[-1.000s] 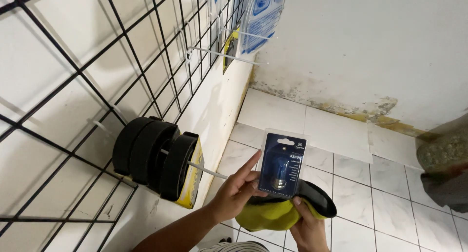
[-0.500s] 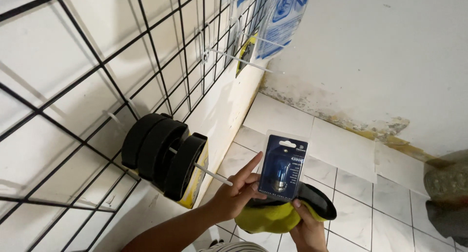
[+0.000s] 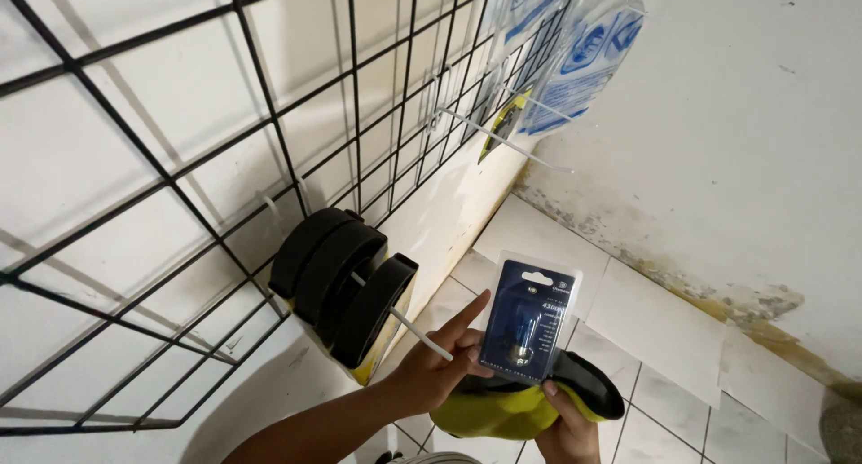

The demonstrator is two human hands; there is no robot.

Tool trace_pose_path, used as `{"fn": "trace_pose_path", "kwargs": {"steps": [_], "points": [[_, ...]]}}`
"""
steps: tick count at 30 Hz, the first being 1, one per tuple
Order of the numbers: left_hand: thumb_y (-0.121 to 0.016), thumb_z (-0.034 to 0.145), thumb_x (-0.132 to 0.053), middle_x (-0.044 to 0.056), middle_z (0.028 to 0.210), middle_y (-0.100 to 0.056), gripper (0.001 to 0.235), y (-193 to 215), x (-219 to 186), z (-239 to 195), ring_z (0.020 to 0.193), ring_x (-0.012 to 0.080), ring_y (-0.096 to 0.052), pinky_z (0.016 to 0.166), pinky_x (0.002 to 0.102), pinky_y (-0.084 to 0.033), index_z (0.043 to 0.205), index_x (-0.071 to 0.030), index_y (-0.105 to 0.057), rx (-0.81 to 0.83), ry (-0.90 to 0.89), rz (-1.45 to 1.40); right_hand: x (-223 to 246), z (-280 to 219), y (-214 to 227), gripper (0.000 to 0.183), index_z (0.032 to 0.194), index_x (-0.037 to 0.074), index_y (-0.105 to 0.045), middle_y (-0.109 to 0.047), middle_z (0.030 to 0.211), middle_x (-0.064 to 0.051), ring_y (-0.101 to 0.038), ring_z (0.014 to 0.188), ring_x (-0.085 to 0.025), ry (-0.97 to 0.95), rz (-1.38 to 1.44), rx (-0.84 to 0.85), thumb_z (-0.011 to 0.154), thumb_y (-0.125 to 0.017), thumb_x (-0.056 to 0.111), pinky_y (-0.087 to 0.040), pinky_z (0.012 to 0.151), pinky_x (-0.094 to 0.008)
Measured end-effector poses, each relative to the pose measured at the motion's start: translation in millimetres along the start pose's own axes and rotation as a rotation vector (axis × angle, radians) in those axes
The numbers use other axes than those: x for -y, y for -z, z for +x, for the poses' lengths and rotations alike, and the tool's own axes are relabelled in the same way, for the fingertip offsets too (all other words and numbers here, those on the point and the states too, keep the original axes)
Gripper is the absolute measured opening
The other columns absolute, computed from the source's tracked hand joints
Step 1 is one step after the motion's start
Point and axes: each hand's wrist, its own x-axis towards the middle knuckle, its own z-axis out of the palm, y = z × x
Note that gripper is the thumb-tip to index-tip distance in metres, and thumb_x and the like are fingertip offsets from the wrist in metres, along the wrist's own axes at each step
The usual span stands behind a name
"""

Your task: The person wipes the front and back of a packaged motorcycle chain with a yellow cloth, then picks up a packaged LED bulb and wipes its front and back surfaces. The person holds the items with both hands and rotates them to access different sides while cleaning.

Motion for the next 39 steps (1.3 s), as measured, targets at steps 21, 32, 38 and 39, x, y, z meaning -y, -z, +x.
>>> {"fn": "trace_pose_path", "kwargs": {"steps": [21,32,38,39], "points": [[-0.043,0.106,-0.011,0.03,0.14,-0.053,0.067,25.6,13.2,-6.9,0.122,0.0358,-0.064,0.103,0.047,-0.057,0.163,-0.013,-0.009,0.037,-0.067,0.015,-29.3,3.5,-20.5,0.037,0.125,-0.006,-0.058,-0.069,0.11,-0.024,-0.066,0.099,-0.037,0.05,0.026,-0.015,0.089,-0.057,-0.006,-0.048,0.089,-0.05],[-0.054,0.089,-0.083,0.025,0.169,-0.008,0.119,5.5,35.9,0.0,0.154,0.051,-0.015,0.116,0.071,-0.027,0.16,-0.016,0.014,-0.008,-0.033,0.053,-46.1,-15.2,-54.4,0.036,0.11,0.005,-0.057,-0.074,0.114,-0.015,-0.074,0.092,-0.022,0.801,-0.841,0.136,0.078,-0.075,0.003,-0.059,0.081,-0.031],[-0.039,0.104,-0.056,0.022,0.169,-0.015,0.077,-2.2,60.0,4.1,0.141,0.0415,-0.045,0.107,0.052,-0.049,0.161,-0.036,0.009,-0.147,0.0,-0.449,-39.9,-27.2,-93.0,0.021,0.095,0.001,-0.068,-0.076,0.096,-0.007,-0.073,0.091,-0.018,1.079,-1.266,0.349,0.078,-0.079,0.006,-0.051,0.107,-0.046],[-0.045,0.1,-0.055,0.019,0.157,-0.033,0.075,-3.6,62.4,4.1,0.134,0.0352,-0.051,0.106,0.046,-0.049,0.162,-0.03,-0.009,-0.18,0.081,-0.664,-40.3,-25.9,-89.1,0.019,0.094,0.006,-0.07,-0.078,0.095,-0.004,-0.073,0.097,-0.018,1.016,-1.391,0.331,0.077,-0.079,0.01,-0.041,0.113,-0.049]]}}
